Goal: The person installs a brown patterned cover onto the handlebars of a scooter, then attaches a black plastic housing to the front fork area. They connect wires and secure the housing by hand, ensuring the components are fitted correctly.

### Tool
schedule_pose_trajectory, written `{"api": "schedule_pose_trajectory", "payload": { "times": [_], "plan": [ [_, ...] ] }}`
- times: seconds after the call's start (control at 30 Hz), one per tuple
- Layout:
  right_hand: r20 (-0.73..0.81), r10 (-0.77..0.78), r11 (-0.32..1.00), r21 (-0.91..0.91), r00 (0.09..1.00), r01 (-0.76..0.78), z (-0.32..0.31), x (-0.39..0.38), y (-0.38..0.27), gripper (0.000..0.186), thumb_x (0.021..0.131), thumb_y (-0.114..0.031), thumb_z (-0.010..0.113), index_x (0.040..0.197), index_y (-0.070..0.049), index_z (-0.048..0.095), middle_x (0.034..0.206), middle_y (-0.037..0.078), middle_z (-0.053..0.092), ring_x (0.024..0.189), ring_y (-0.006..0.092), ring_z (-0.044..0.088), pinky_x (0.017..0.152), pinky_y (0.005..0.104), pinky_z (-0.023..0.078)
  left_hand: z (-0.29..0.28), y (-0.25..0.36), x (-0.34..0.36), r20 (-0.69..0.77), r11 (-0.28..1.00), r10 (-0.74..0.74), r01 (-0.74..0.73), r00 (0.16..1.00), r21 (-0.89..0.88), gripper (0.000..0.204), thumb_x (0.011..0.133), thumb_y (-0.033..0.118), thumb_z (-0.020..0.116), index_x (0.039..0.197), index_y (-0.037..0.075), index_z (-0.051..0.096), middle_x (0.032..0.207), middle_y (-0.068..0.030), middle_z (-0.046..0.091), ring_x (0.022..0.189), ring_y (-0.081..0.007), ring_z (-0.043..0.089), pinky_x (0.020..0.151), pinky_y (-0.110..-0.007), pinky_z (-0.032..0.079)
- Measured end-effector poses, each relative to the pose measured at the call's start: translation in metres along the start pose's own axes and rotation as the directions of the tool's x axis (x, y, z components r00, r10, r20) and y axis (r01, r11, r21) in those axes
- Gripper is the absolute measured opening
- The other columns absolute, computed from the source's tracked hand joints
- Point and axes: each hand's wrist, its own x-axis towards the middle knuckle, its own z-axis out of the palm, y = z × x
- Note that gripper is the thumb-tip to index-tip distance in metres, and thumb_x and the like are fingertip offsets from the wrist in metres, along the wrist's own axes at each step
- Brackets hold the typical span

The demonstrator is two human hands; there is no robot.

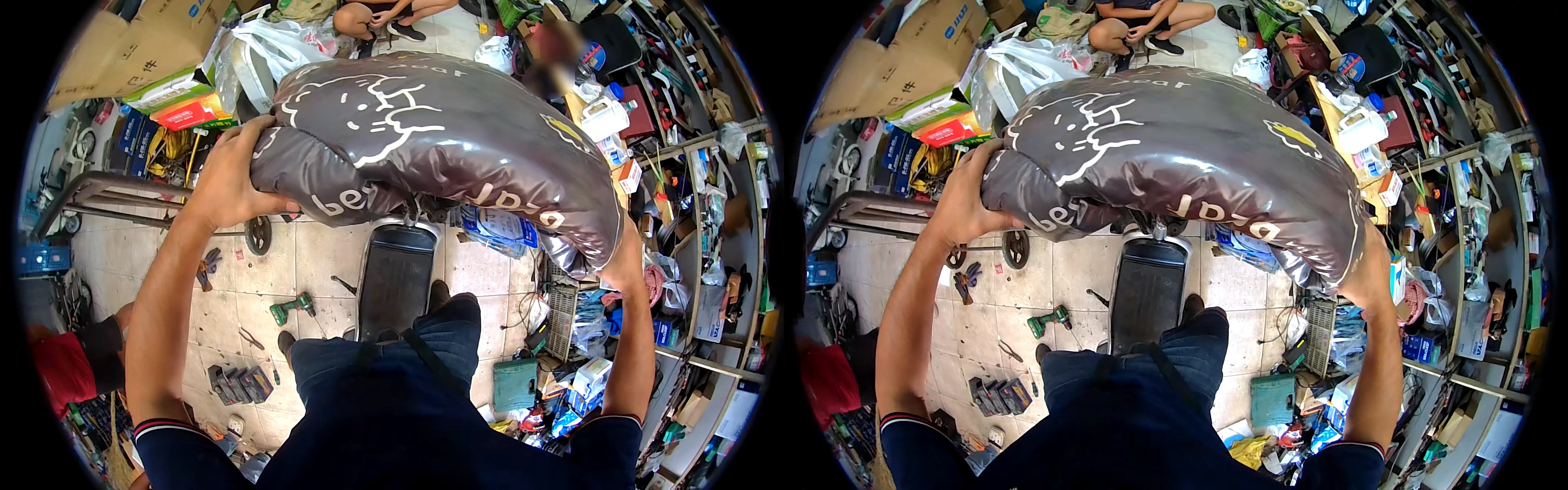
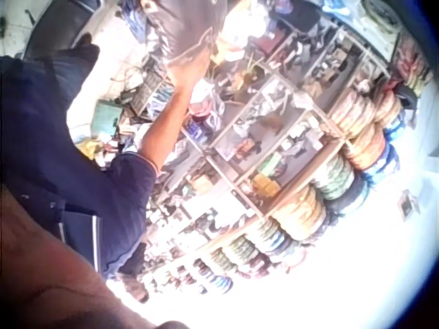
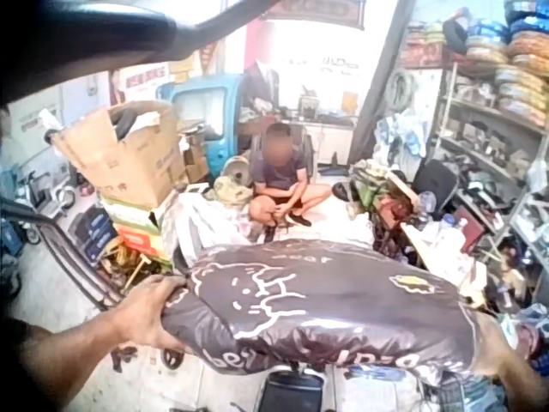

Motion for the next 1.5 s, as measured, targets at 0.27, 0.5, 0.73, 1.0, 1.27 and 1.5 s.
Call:
{"api": "schedule_pose_trajectory", "payload": {
  "times": [0.27, 0.5, 0.73, 1.0, 1.27, 1.5],
  "plan": [
    [-0.094, 0.023, 1.0, -0.008, 0.995, -0.024, 0.01, -0.015, 0.006, 0.079, 0.068, -0.032, 0.092, 0.137, -0.004, 0.064, 0.125, 0.021, 0.073, 0.113, 0.0438, 0.069, 0.097, 0.0472, 0.053, -0.003, 0.001, 0.009, 0.017, 1.0, 0.001, -0.001, 1.0, -0.01, 0.125, 0.051, 0.045, 0.101, 0.154, 0.002, 0.046, 0.144, -0.0297, 0.06, 0.137, -0.0492, 0.053, 0.118, -0.052, 0.042],
    [-0.296, -0.018, 0.997, -0.08, 0.955, -0.006, 0.03, -0.038, 0.002, 0.068, 0.075, -0.028, 0.09, 0.134, -0.004, 0.066, 0.119, 0.02, 0.073, 0.108, 0.043, 0.07, 0.093, 0.047, 0.054, -0.004, 0.009, -0.006, 0.027, 0.999, -0.007, 0.008, 1.0, -0.042, 0.124, 0.052, 0.044, 0.101, 0.154, 0.001, 0.045, 0.145, -0.0285, 0.06, 0.137, -0.0487, 0.054, 0.118, -0.051, 0.042],
    [-0.488, -0.253, 0.955, -0.267, 0.836, 0.133, 0.049, -0.051, 0.015, 0.065, 0.077, -0.022, 0.087, 0.135, -0.001, 0.065, 0.125, 0.021, 0.071, 0.115, 0.0449, 0.067, 0.1, 0.05, 0.051, -0.002, 0.011, -0.011, 0.008, 0.999, -0.002, 0.003, 1.0, -0.032, 0.123, 0.054, 0.046, 0.101, 0.155, 0.003, 0.045, 0.145, -0.0281, 0.06, 0.136, -0.0484, 0.055, 0.115, -0.052, 0.044],
    [-0.286, -0.086, 0.996, -0.005, 0.954, 0.088, 0.032, 0.032, 0.029, 0.083, 0.07, -0.014, 0.09, 0.144, 0.002, 0.057, 0.138, 0.024, 0.066, 0.129, 0.0437, 0.062, 0.112, 0.046, 0.047, -0.003, -0.002, 0.057, -0.017, 0.999, -0.012, 0.011, 1.0, -0.044, 0.122, 0.058, 0.052, 0.1, 0.155, 0.002, 0.045, 0.136, -0.0313, 0.065, 0.13, -0.0489, 0.06, 0.112, -0.051, 0.047],
    [-0.011, -0.083, 0.975, 0.206, 0.997, 0.083, 0.003, 0.193, 0.071, 0.11, 0.049, -0.02, 0.099, 0.147, 0.002, 0.054, 0.134, 0.024, 0.069, 0.128, 0.0419, 0.065, 0.112, 0.0447, 0.049, -0.003, -0.041, 0.177, 0.006, 0.998, -0.035, 0.035, 0.999, -0.042, 0.125, 0.054, 0.058, 0.1, 0.154, 0.002, 0.047, 0.134, -0.0343, 0.065, 0.128, -0.05, 0.062, 0.11, -0.051, 0.048],
    [-0.063, 0.043, 0.999, -0.008, 0.997, -0.043, -0.005, 0.279, 0.074, 0.084, 0.055, -0.025, 0.098, 0.128, -0.002, 0.063, 0.113, 0.023, 0.076, 0.108, 0.0441, 0.073, 0.093, 0.0474, 0.057, 0.002, -0.063, 0.299, -0.014, 0.997, 0.028, -0.029, 1.0, -0.078, 0.117, 0.059, 0.055, 0.098, 0.15, 0.002, 0.049, 0.125, -0.0341, 0.069, 0.12, -0.0532, 0.064, 0.104, -0.053, 0.051]
  ]
}}
